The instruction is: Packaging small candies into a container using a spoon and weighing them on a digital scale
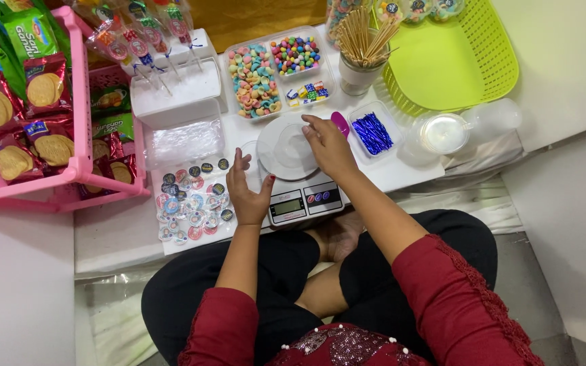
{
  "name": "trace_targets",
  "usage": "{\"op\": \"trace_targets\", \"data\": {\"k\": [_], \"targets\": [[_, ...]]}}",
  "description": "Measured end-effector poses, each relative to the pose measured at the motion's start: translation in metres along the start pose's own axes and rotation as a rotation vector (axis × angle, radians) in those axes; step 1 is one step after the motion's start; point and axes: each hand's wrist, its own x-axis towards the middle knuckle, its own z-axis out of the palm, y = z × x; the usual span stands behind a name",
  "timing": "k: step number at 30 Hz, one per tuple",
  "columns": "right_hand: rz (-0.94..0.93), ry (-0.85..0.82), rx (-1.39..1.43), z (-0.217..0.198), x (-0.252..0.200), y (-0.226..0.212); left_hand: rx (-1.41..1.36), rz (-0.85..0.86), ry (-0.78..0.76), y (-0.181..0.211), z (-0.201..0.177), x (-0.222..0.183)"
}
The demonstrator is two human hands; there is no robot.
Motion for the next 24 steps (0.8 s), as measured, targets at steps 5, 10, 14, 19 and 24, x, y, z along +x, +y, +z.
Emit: {"op": "trace_targets", "data": {"k": [5,10,14,19,24], "targets": [[0.003,0.042,0.057,0.011,0.006,0.034,0.004,-0.059,0.026,-0.005,0.001,-0.001],[0.002,0.065,0.073,0.017,0.001,0.040,0.001,-0.121,0.031,-0.009,0.002,-0.002],[0.022,0.114,0.109,0.016,-0.003,0.034,0.007,-0.134,0.018,-0.012,0.003,-0.002],[0.005,0.154,0.117,0.017,-0.002,0.039,-0.009,-0.146,0.016,-0.009,0.005,0.001],[-0.046,0.183,0.084,0.016,-0.004,0.032,-0.002,-0.126,-0.007,-0.005,0.003,0.003]]}}
